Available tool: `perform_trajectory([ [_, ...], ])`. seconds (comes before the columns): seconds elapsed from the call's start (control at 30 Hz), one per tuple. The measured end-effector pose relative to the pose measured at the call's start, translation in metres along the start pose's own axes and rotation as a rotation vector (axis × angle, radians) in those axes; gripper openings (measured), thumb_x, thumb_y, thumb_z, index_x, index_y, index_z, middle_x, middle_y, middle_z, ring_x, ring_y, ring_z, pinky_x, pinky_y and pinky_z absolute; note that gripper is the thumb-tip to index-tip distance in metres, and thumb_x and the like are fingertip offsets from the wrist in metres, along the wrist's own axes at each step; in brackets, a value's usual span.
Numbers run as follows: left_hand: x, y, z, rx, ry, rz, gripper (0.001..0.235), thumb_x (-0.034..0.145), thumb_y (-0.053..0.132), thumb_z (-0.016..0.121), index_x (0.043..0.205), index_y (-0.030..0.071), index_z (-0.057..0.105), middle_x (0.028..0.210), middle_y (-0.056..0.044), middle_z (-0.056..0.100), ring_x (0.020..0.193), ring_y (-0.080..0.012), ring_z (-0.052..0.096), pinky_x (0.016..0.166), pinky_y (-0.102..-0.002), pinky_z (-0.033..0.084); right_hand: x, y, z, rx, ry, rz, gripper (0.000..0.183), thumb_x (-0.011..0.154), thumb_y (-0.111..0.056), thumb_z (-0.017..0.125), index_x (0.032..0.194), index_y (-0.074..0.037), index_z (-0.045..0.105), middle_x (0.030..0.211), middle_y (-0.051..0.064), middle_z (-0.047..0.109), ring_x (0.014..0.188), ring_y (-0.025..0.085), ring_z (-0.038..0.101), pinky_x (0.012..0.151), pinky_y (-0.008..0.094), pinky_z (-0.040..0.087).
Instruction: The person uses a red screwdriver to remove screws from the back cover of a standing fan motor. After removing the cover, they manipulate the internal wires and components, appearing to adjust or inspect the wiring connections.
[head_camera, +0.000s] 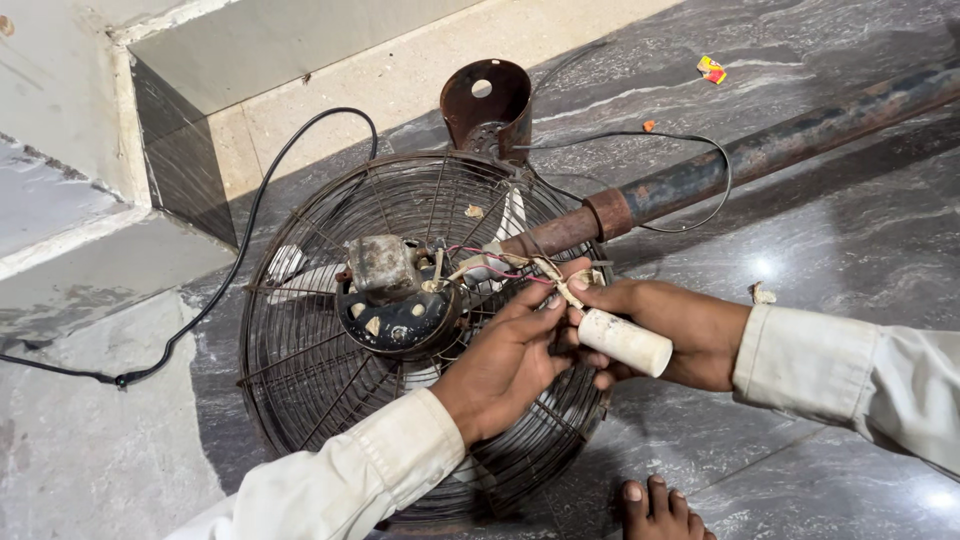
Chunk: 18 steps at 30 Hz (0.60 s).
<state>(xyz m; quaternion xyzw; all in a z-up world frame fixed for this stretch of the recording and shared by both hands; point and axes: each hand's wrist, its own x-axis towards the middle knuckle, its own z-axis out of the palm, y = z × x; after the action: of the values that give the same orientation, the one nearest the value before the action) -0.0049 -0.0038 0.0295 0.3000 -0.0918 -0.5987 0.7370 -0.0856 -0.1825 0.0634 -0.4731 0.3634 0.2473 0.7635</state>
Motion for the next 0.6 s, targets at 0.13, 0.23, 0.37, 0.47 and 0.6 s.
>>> perform_trajectory([
  [0.13, 0.002, -0.005, -0.010, 0.115, 0.086, -0.019, 0.041, 0.106, 0.022, 0.050, 0.146, 0.015, 0.050, 0.114, 0.003, 0.061, 0.104, -0.0100, 0.055, 0.101, -0.034, 0.047, 0.002, 0.003, 0.003, 0.098, -0.083, 0.065, 0.031, 0.097, -0.040, 0.053, 0.100, -0.013, 0.066, 0.082, 0.001, 0.069, 0.063, 0.014, 0.063, 0.056, 0.033, 0.057],
  [0.23, 0.004, -0.010, -0.017, 0.340, 0.130, 0.028, 0.035, 0.106, 0.025, 0.054, 0.138, 0.011, 0.059, 0.108, 0.002, 0.064, 0.102, -0.0083, 0.058, 0.094, -0.031, 0.048, -0.001, 0.004, 0.004, 0.034, -0.067, 0.087, 0.031, 0.098, -0.044, 0.053, 0.103, -0.017, 0.067, 0.082, -0.003, 0.067, 0.063, 0.010, 0.062, 0.054, 0.031, 0.055],
  [0.37, 0.002, -0.018, -0.025, 0.496, 0.270, 0.138, 0.028, 0.102, 0.024, 0.062, 0.123, 0.007, 0.071, 0.096, 0.001, 0.068, 0.088, -0.0089, 0.059, 0.079, -0.028, 0.048, -0.001, 0.005, 0.005, -0.037, 0.003, 0.115, 0.032, 0.100, -0.043, 0.052, 0.102, -0.014, 0.066, 0.083, -0.002, 0.069, 0.066, 0.011, 0.064, 0.054, 0.032, 0.055],
  [0.47, 0.002, -0.019, -0.027, 0.564, 0.298, 0.240, 0.023, 0.102, 0.021, 0.065, 0.112, 0.002, 0.073, 0.094, -0.001, 0.070, 0.084, -0.0093, 0.058, 0.075, -0.026, 0.047, 0.003, 0.007, 0.001, -0.034, -0.031, 0.084, 0.034, 0.098, -0.040, 0.050, 0.098, -0.010, 0.066, 0.080, 0.000, 0.070, 0.063, 0.012, 0.065, 0.052, 0.033, 0.056],
  [0.6, -0.005, -0.010, -0.021, 0.770, 0.348, 0.142, 0.023, 0.100, 0.024, 0.061, 0.106, 0.004, 0.070, 0.091, 0.001, 0.069, 0.082, -0.0078, 0.058, 0.071, -0.025, 0.048, 0.005, 0.010, -0.005, -0.289, -0.135, -0.057, 0.037, 0.107, -0.037, 0.055, 0.104, -0.003, 0.069, 0.080, 0.008, 0.064, 0.062, 0.019, 0.061, 0.053, 0.038, 0.052],
])
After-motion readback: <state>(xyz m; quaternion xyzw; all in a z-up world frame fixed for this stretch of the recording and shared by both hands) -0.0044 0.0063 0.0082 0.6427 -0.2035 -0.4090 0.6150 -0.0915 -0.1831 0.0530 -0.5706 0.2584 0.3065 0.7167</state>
